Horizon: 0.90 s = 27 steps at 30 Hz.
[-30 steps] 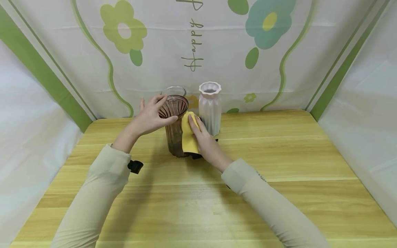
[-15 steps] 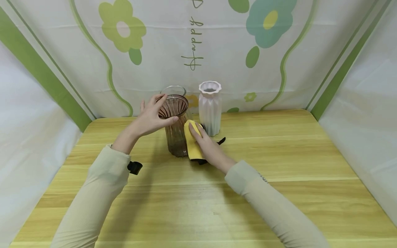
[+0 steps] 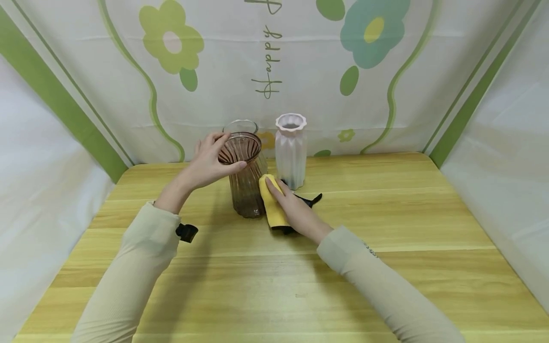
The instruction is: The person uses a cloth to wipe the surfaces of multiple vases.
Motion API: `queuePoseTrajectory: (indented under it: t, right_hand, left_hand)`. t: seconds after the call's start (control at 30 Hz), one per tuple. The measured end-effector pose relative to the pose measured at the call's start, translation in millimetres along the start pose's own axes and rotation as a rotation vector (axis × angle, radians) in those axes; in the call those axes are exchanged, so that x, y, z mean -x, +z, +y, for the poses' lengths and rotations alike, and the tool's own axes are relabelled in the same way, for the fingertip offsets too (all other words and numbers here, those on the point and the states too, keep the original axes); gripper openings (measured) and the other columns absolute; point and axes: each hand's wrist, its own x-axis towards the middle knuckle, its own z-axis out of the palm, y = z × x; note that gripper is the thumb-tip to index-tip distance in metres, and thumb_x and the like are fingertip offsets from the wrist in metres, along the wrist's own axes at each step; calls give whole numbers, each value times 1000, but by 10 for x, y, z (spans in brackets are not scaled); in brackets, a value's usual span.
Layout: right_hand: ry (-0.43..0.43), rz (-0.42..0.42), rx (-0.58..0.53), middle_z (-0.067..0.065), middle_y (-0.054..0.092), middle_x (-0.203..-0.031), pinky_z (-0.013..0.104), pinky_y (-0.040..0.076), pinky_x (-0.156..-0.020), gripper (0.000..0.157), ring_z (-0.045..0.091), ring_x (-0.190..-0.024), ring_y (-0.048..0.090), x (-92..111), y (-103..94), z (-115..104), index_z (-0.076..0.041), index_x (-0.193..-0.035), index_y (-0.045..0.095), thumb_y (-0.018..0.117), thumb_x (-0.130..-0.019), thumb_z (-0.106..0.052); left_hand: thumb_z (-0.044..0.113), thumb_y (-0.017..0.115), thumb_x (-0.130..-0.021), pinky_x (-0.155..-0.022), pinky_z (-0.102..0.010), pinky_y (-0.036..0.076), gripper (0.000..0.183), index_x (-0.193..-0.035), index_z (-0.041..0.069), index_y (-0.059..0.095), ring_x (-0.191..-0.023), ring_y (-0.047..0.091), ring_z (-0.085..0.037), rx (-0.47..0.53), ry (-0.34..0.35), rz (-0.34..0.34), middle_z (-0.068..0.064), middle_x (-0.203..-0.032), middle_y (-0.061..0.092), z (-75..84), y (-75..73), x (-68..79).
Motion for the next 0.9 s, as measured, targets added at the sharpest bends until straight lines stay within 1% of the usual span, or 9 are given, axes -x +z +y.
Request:
queuePoseTrajectory:
  t: [0.13, 0.23, 0.3, 0.4, 0.53, 0.63, 0.73, 0.8, 0.9]
  right_hand:
    - [-49, 134, -13, 29, 37, -146, 45, 54, -90, 65, 44, -114, 56, -117, -39, -55, -3, -151, 22, 52, -93, 4]
    - [-53, 208, -59, 28, 36, -147, 46, 45, -103, 66, 43, -129, 46, -209, -96, -101, 1, -150, 21, 53, -92, 4]
    - [-48, 241, -85, 28, 34, -148, 46, 41, -108, 66, 42, -134, 41, -257, -131, -131, 4, -149, 21, 53, -92, 5]
    - [-37, 263, -112, 28, 34, -148, 46, 39, -109, 67, 42, -136, 38, -303, -166, -174, 6, -149, 20, 53, -91, 6]
    - [-29, 240, -97, 30, 34, -147, 47, 42, -106, 66, 44, -134, 40, -318, -163, -188, 7, -148, 21, 54, -91, 6]
    - [-19, 186, -67, 30, 32, -149, 48, 45, -102, 64, 45, -132, 41, -294, -139, -168, 6, -148, 22, 53, -92, 4]
    - [-16, 125, -32, 30, 31, -149, 48, 50, -96, 62, 46, -128, 45, -239, -110, -127, 4, -149, 24, 52, -93, 4]
    - [-14, 80, -13, 31, 31, -148, 46, 53, -90, 61, 46, -120, 52, -185, -85, -88, 3, -149, 24, 51, -94, 4]
    - [6, 9, -6, 32, 30, -148, 48, 54, -88, 62, 47, -117, 54, -94, -58, -34, -2, -151, 23, 49, -94, 4]
  left_hand:
    - [54, 63, -83, -116, -62, 1, 96, -154, 10, 15, -146, 12, -35, -13, -9, -23, -14, -157, 17, -12, -11, 3]
    - [52, 61, -83, -117, -61, -7, 95, -154, 8, 15, -148, 10, -36, -24, 3, -44, -14, -159, 16, -14, -15, 0]
    - [51, 60, -84, -117, -60, -10, 94, -154, 7, 15, -148, 8, -37, -30, 15, -55, -15, -159, 14, -16, -15, -4]
    - [49, 58, -84, -117, -60, -10, 93, -153, 6, 15, -148, 9, -37, -37, 35, -62, -16, -159, 14, -29, -8, -13]
    - [50, 58, -84, -116, -59, -14, 94, -154, 6, 13, -149, 8, -35, -37, 45, -66, -16, -160, 12, -43, 7, -16]
    - [53, 59, -84, -116, -60, -14, 96, -154, 9, 11, -149, 5, -35, -29, 38, -55, -13, -161, 9, -37, 19, -11]
    - [56, 61, -82, -116, -64, -4, 98, -155, 16, 10, -148, 4, -38, -19, 17, -26, -13, -160, 8, -25, 30, -5]
    - [58, 63, -81, -115, -65, 4, 99, -155, 18, 11, -147, 5, -39, -10, -3, -3, -14, -159, 9, -16, 38, 0]
    - [60, 63, -80, -114, -62, 13, 99, -155, 17, 15, -145, 8, -37, -5, -27, 25, -15, -157, 12, 1, 48, 9]
